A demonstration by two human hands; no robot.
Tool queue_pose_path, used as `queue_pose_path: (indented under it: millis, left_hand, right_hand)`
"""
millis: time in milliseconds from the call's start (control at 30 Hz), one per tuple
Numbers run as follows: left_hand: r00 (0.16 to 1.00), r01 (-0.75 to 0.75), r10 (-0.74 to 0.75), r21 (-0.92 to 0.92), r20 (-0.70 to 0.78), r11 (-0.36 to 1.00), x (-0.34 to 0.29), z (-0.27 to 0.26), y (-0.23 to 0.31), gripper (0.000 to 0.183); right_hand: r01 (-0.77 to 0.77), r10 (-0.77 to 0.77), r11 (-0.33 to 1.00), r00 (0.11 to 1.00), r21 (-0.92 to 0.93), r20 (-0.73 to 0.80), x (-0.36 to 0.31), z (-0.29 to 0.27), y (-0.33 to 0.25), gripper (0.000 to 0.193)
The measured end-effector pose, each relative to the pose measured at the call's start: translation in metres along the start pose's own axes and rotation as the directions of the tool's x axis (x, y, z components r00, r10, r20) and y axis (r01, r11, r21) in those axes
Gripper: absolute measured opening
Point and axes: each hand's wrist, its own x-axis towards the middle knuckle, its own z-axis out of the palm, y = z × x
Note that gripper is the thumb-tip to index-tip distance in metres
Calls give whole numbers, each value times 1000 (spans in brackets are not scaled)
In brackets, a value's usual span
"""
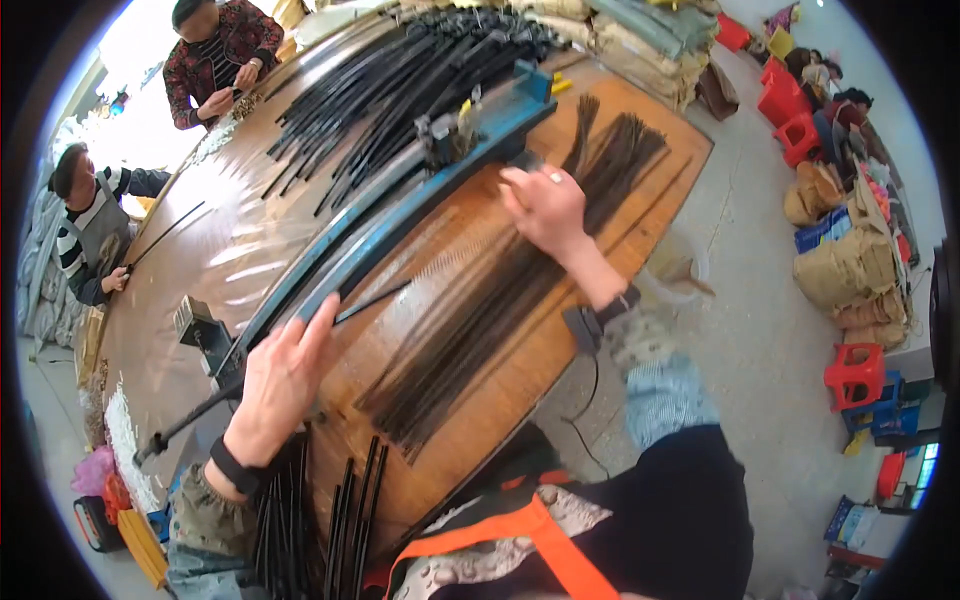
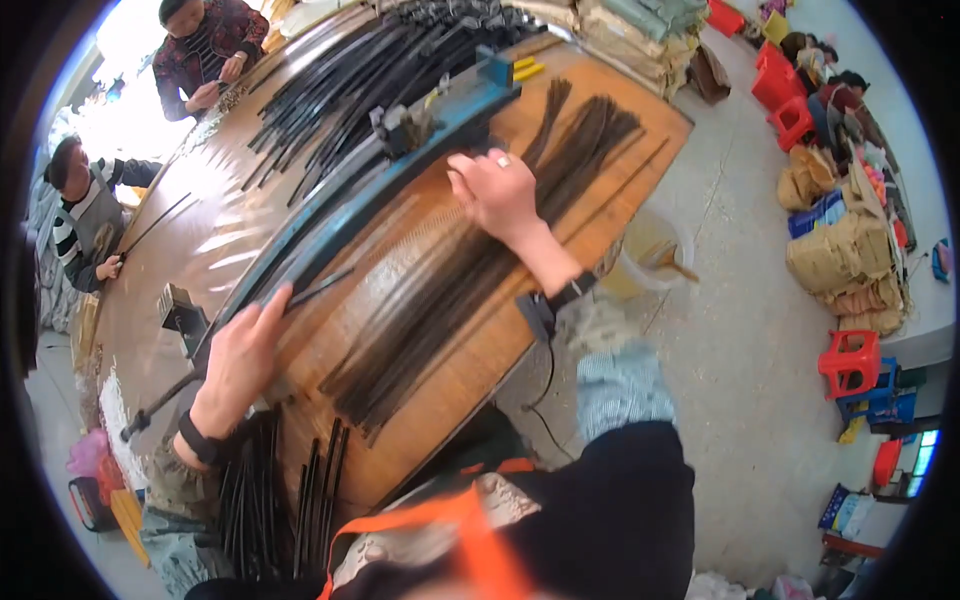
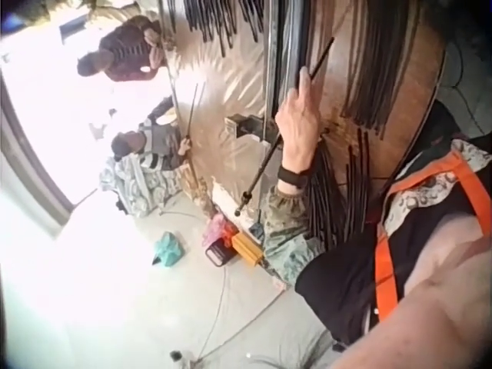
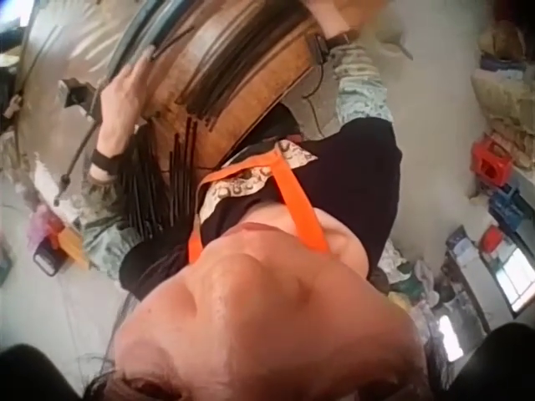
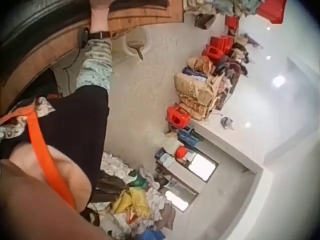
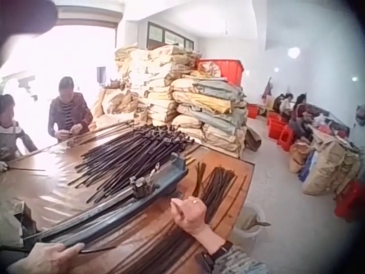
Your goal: The person picks up a black rod and a metal spring, slides the spring onto the rod, and inserts the assembly into a machine. After the machine processes the rod, the person removes it and places it onto a pile of finished rods.
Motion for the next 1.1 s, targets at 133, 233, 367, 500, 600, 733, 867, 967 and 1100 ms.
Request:
queue_pose_path:
  millis: [133, 233, 367, 500, 600, 733, 867, 967, 1100]
  left_hand:
    - [977, -32, 33, 4, -210, 999, 14, 4, 2, 57]
    - [969, -54, 28, -100, -245, 993, 2, 6, -9, 52]
    - [963, 68, -70, -20, -260, 998, -29, -16, -30, 51]
    - [971, 25, -5, 79, -240, 997, -45, -16, -21, 43]
    - [952, 96, -86, 20, -294, 995, -57, -21, -23, 40]
    - [938, 159, -145, 19, -314, 987, -80, -17, -28, 36]
    - [943, 184, -174, 9, -285, 983, -99, -16, -33, 35]
    - [950, 193, -188, -7, -249, 981, -116, -16, -28, 36]
    - [955, 195, -202, -56, -218, 979, -128, -18, -24, 36]
  right_hand:
    - [-269, 175, 906, 942, 328, 288, -9, 9, -60, 46]
    - [-260, 95, 772, 949, 580, 300, 15, -2, -112, 48]
    - [-198, 27, 739, 964, 644, 265, 11, 6, -115, 41]
    - [-383, 71, 601, 900, 701, 431, 15, 10, -141, 26]
    - [-499, 209, 336, 867, 799, 453, 31, 8, -171, 11]
    - [-891, 70, -52, 447, 451, 892, 36, 9, -192, 11]
    - [-110, -57, 665, 979, 739, 197, 39, 17, -212, 13]
    - [-961, -174, -156, 255, 229, 951, 18, 20, -218, 15]
    - [-599, -29, 327, 767, 731, 641, 20, 10, -250, 21]
